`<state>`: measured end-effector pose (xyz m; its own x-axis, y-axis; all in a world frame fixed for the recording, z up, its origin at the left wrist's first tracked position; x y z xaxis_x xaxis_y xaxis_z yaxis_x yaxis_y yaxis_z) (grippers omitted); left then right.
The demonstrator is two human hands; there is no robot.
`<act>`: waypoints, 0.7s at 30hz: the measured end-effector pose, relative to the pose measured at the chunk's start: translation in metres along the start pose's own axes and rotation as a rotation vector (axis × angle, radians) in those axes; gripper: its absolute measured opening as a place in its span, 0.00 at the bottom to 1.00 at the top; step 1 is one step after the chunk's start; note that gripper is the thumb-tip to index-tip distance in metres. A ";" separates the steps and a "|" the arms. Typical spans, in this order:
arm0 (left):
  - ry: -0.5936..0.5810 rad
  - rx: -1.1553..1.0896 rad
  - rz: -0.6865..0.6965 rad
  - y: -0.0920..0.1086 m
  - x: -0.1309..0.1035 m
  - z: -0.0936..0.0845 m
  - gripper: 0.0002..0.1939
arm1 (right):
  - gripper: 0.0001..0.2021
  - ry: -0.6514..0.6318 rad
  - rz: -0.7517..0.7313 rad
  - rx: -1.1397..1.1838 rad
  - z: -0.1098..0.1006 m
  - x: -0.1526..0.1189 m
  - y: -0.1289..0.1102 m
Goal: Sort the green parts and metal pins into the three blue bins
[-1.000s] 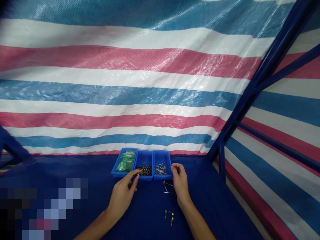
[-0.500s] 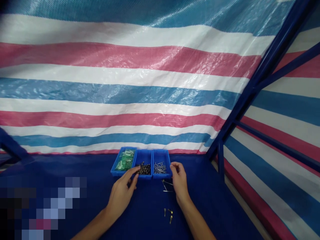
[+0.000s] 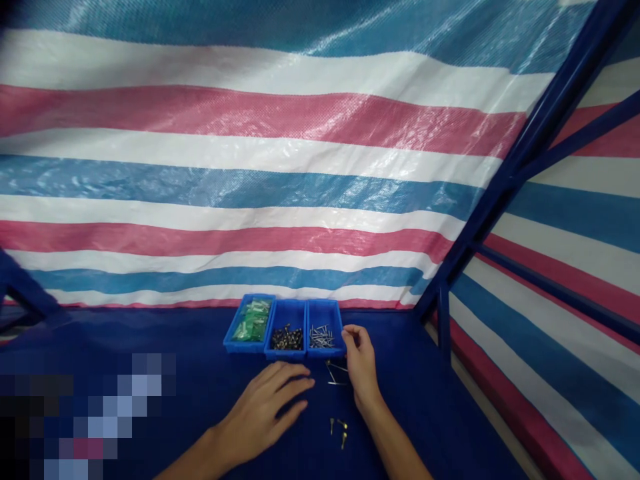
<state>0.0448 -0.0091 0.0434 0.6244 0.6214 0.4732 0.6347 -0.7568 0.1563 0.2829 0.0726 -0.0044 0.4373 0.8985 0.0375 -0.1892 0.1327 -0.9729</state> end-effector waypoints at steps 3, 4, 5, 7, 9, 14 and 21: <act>-0.177 0.017 0.088 0.015 0.001 0.008 0.29 | 0.18 -0.001 -0.004 -0.002 0.000 -0.001 -0.002; -0.213 0.009 0.114 0.019 0.001 0.011 0.33 | 0.18 -0.001 -0.005 -0.003 0.001 -0.002 -0.002; -0.244 -0.009 0.141 0.021 0.001 0.014 0.36 | 0.18 0.000 -0.006 -0.004 0.001 -0.003 -0.003; -0.287 -0.055 0.175 0.024 0.001 0.018 0.40 | 0.18 0.003 -0.005 -0.006 0.001 -0.004 -0.003; -0.319 -0.092 0.186 0.023 0.001 0.020 0.42 | 0.18 0.004 -0.004 -0.005 0.001 -0.005 -0.004; -0.378 -0.164 0.177 0.020 0.002 0.018 0.44 | 0.18 0.008 -0.010 -0.002 0.002 -0.006 -0.004; -0.391 -0.196 0.147 0.023 0.006 0.019 0.45 | 0.19 0.013 -0.015 0.009 0.003 -0.006 -0.004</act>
<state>0.0721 -0.0194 0.0329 0.8502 0.5060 0.1455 0.4520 -0.8431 0.2912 0.2783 0.0685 0.0001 0.4517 0.8908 0.0495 -0.1904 0.1504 -0.9701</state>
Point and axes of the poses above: each hand's wrist, its own x-axis towards the middle knuckle, its own z-axis out of the palm, y = z × x, the point moved 4 cm from there along x, towards the middle knuckle, and after that the axes turned 13 degrees about x, right-handed, at the moved point
